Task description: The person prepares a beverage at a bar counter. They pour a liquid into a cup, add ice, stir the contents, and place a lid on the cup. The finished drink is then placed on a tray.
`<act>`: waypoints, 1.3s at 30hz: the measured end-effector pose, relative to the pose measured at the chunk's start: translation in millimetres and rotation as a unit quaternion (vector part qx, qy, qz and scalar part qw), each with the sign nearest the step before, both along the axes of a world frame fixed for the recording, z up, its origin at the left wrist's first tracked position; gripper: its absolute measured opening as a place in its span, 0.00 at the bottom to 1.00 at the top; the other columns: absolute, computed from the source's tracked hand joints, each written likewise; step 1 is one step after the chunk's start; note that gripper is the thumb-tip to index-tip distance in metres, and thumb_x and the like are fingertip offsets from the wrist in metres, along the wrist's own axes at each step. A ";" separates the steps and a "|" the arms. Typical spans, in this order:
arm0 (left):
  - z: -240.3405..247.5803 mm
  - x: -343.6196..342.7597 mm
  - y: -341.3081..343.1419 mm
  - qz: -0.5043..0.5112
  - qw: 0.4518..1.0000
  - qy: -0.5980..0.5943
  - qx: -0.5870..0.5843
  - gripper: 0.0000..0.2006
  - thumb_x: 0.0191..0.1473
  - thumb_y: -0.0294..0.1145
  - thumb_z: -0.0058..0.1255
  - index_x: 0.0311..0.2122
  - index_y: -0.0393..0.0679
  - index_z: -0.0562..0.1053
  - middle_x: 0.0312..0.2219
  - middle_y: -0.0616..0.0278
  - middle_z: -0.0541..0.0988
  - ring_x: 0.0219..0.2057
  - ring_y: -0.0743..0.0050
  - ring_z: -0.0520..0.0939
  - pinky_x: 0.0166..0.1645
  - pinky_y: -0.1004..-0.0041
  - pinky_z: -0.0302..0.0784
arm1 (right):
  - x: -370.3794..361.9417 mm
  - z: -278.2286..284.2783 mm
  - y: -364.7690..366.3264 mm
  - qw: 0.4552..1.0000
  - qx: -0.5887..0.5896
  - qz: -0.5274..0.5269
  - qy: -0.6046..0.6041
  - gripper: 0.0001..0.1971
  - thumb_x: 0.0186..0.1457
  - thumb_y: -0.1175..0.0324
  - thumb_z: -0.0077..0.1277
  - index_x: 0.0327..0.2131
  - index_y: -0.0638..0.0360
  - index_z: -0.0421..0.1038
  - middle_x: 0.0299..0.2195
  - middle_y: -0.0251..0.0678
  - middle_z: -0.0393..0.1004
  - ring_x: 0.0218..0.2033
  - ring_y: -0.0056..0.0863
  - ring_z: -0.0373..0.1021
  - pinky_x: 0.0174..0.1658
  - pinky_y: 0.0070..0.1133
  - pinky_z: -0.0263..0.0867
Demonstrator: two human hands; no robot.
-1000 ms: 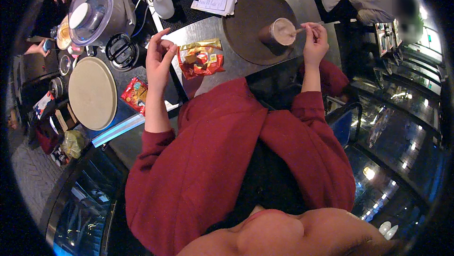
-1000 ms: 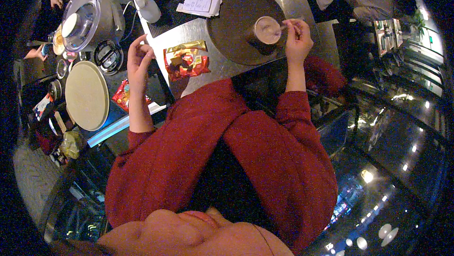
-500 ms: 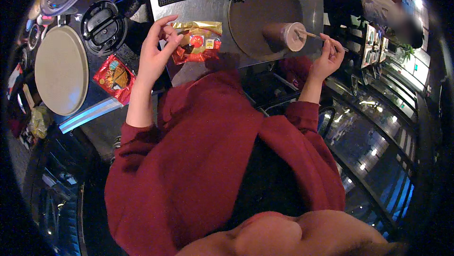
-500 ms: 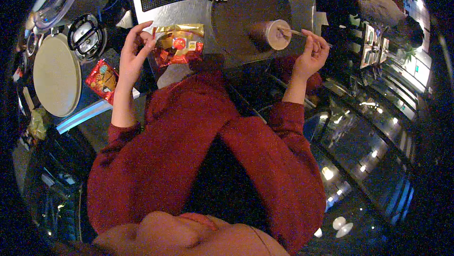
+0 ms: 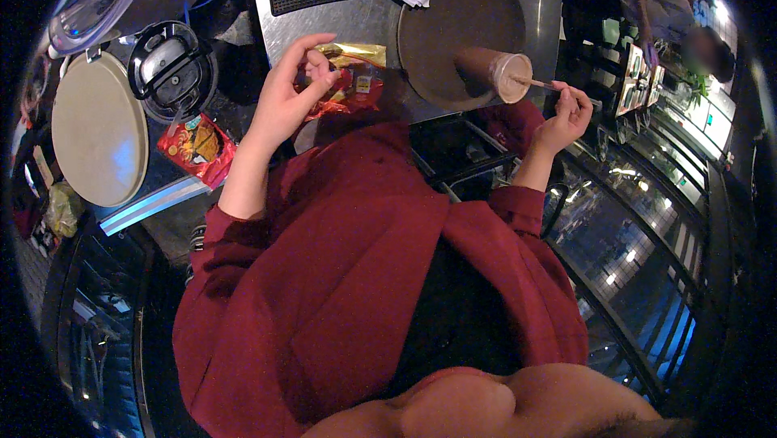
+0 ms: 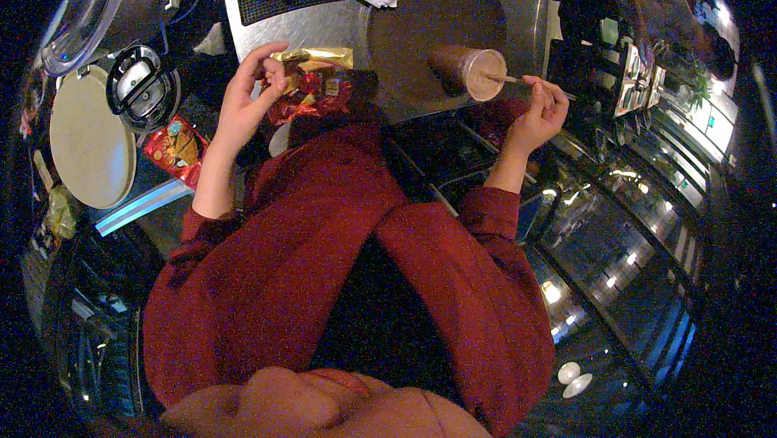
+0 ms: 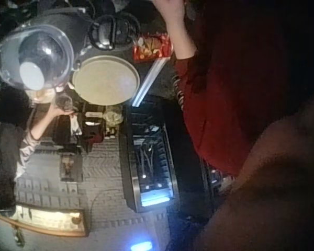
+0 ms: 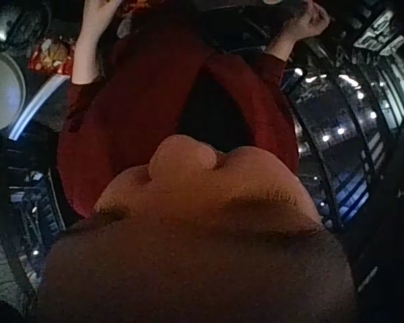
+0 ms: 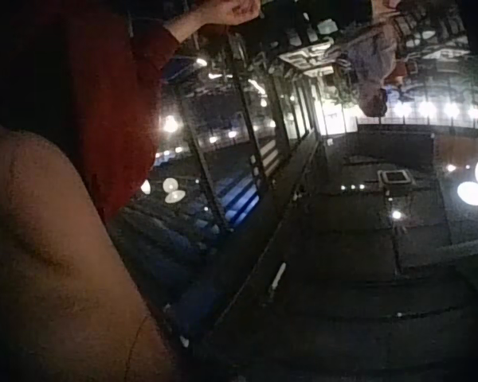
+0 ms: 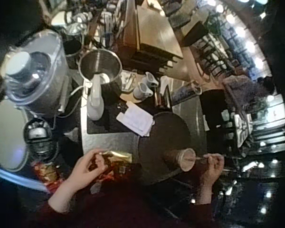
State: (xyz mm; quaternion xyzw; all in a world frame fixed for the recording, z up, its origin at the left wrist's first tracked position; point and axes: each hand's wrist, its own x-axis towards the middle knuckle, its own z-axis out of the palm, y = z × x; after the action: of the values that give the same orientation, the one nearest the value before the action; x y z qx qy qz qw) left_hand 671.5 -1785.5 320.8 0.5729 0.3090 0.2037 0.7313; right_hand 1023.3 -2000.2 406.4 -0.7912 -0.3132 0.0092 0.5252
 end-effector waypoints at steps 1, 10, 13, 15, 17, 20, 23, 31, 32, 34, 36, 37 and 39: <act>-0.9 0.9 -0.9 0.000 1.000 -0.003 -0.005 0.21 0.53 0.30 0.52 0.53 0.42 0.66 0.29 0.72 0.68 0.34 0.82 0.68 0.43 0.79 0.64 | 0.8 0.1 -1.4 1.000 -0.002 -0.011 -0.012 0.06 0.56 0.77 0.49 0.36 0.62 0.64 0.33 0.45 0.76 0.35 0.29 0.73 0.46 0.25 0.66; 0.8 3.8 -3.3 0.013 1.000 -0.004 0.020 0.21 0.51 0.26 0.54 0.52 0.42 0.67 0.26 0.72 0.66 0.29 0.84 0.65 0.37 0.82 0.63 | 1.0 17.1 -2.2 0.996 0.070 -0.029 -0.051 0.05 0.56 0.74 0.50 0.35 0.58 0.65 0.30 0.40 0.78 0.19 0.10 0.54 0.22 0.10 0.48; 4.4 -1.3 -2.7 0.001 1.000 0.019 0.006 0.21 0.53 0.29 0.53 0.53 0.42 0.67 0.28 0.71 0.68 0.33 0.83 0.68 0.42 0.79 0.63 | 1.4 33.6 -8.8 0.995 0.061 -0.037 -0.063 0.06 0.57 0.77 0.47 0.37 0.58 0.63 0.30 0.42 0.77 0.25 0.16 0.64 0.30 0.13 0.57; 4.3 -3.0 -1.8 0.006 1.000 0.013 0.015 0.21 0.53 0.29 0.53 0.53 0.42 0.67 0.28 0.71 0.68 0.32 0.83 0.68 0.42 0.79 0.63 | 1.3 37.5 -8.8 0.994 0.062 -0.029 -0.087 0.06 0.57 0.77 0.47 0.37 0.58 0.63 0.31 0.41 0.77 0.23 0.14 0.59 0.27 0.14 0.54; 3.7 -5.4 -1.2 0.009 1.000 0.011 0.026 0.21 0.53 0.28 0.52 0.53 0.42 0.67 0.28 0.71 0.68 0.32 0.83 0.68 0.42 0.79 0.64 | 4.4 35.6 -11.8 0.994 0.053 -0.027 -0.091 0.06 0.57 0.77 0.47 0.37 0.58 0.63 0.31 0.42 0.77 0.26 0.17 0.64 0.30 0.15 0.59; 3.1 -7.4 -1.5 0.009 0.999 0.010 0.038 0.21 0.53 0.28 0.52 0.53 0.41 0.66 0.28 0.71 0.68 0.32 0.83 0.68 0.42 0.79 0.64 | 1.3 19.2 -8.4 0.997 0.054 -0.010 -0.047 0.06 0.57 0.78 0.47 0.37 0.60 0.62 0.33 0.44 0.76 0.32 0.25 0.71 0.40 0.20 0.66; 3.7 -9.6 -2.1 0.009 0.999 0.005 0.033 0.21 0.53 0.27 0.52 0.53 0.41 0.66 0.28 0.71 0.68 0.33 0.82 0.68 0.43 0.79 0.64 | -3.4 -0.5 -7.3 1.000 0.019 -0.018 -0.015 0.06 0.57 0.78 0.47 0.37 0.61 0.62 0.33 0.45 0.75 0.38 0.33 0.73 0.48 0.27 0.66; 4.9 -13.0 -2.5 0.021 0.999 0.002 0.025 0.21 0.53 0.27 0.52 0.53 0.41 0.66 0.28 0.71 0.68 0.33 0.82 0.68 0.44 0.79 0.63 | 4.4 -40.5 -15.5 0.995 -0.043 0.057 0.065 0.05 0.55 0.73 0.52 0.36 0.60 0.71 0.40 0.40 0.75 0.44 0.25 0.69 0.45 0.19 0.63; 5.3 -13.0 -2.2 0.020 0.999 0.007 0.026 0.21 0.53 0.27 0.52 0.53 0.41 0.66 0.28 0.71 0.68 0.33 0.82 0.68 0.44 0.78 0.63 | 5.8 -39.2 -15.8 0.995 -0.099 0.033 -0.004 0.06 0.53 0.73 0.55 0.35 0.60 0.73 0.39 0.38 0.74 0.44 0.26 0.68 0.47 0.21 0.62; 5.8 -12.7 -1.6 0.018 0.999 0.015 0.029 0.21 0.53 0.27 0.52 0.53 0.41 0.66 0.28 0.71 0.68 0.33 0.82 0.68 0.44 0.78 0.63 | 10.9 -35.0 -17.8 0.968 -0.207 -0.017 -0.143 0.07 0.48 0.73 0.59 0.33 0.60 0.76 0.37 0.35 0.72 0.44 0.29 0.67 0.50 0.25 0.62; 5.6 -12.0 -1.7 0.019 0.999 0.011 0.028 0.22 0.53 0.28 0.53 0.53 0.41 0.66 0.28 0.71 0.68 0.33 0.82 0.68 0.44 0.78 0.63 | 15.7 -33.1 -14.0 0.968 -0.213 -0.018 -0.132 0.08 0.45 0.72 0.61 0.32 0.58 0.77 0.37 0.33 0.71 0.44 0.29 0.65 0.50 0.25 0.61; 5.5 -12.1 -2.0 0.019 0.999 0.011 0.028 0.22 0.52 0.28 0.53 0.53 0.41 0.66 0.28 0.71 0.68 0.33 0.82 0.68 0.44 0.78 0.63 | 17.5 -33.4 -12.5 0.968 -0.216 -0.019 -0.125 0.08 0.44 0.71 0.63 0.32 0.58 0.78 0.38 0.33 0.70 0.44 0.29 0.65 0.50 0.25 0.61; 7.2 -12.0 -3.1 0.019 0.999 0.013 0.035 0.22 0.52 0.29 0.53 0.53 0.42 0.66 0.28 0.71 0.68 0.33 0.82 0.68 0.45 0.78 0.63 | 18.8 -33.7 -13.4 0.961 -0.235 -0.026 -0.145 0.11 0.44 0.71 0.63 0.35 0.57 0.78 0.39 0.33 0.70 0.45 0.29 0.65 0.50 0.24 0.61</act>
State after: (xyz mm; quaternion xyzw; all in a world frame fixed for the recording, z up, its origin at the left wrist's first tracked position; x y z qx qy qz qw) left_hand 659.4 -1788.6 328.0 0.5947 0.3219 0.2209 0.7028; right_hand 1042.1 -2013.6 372.7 -0.8928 -0.3549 -0.0459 0.2737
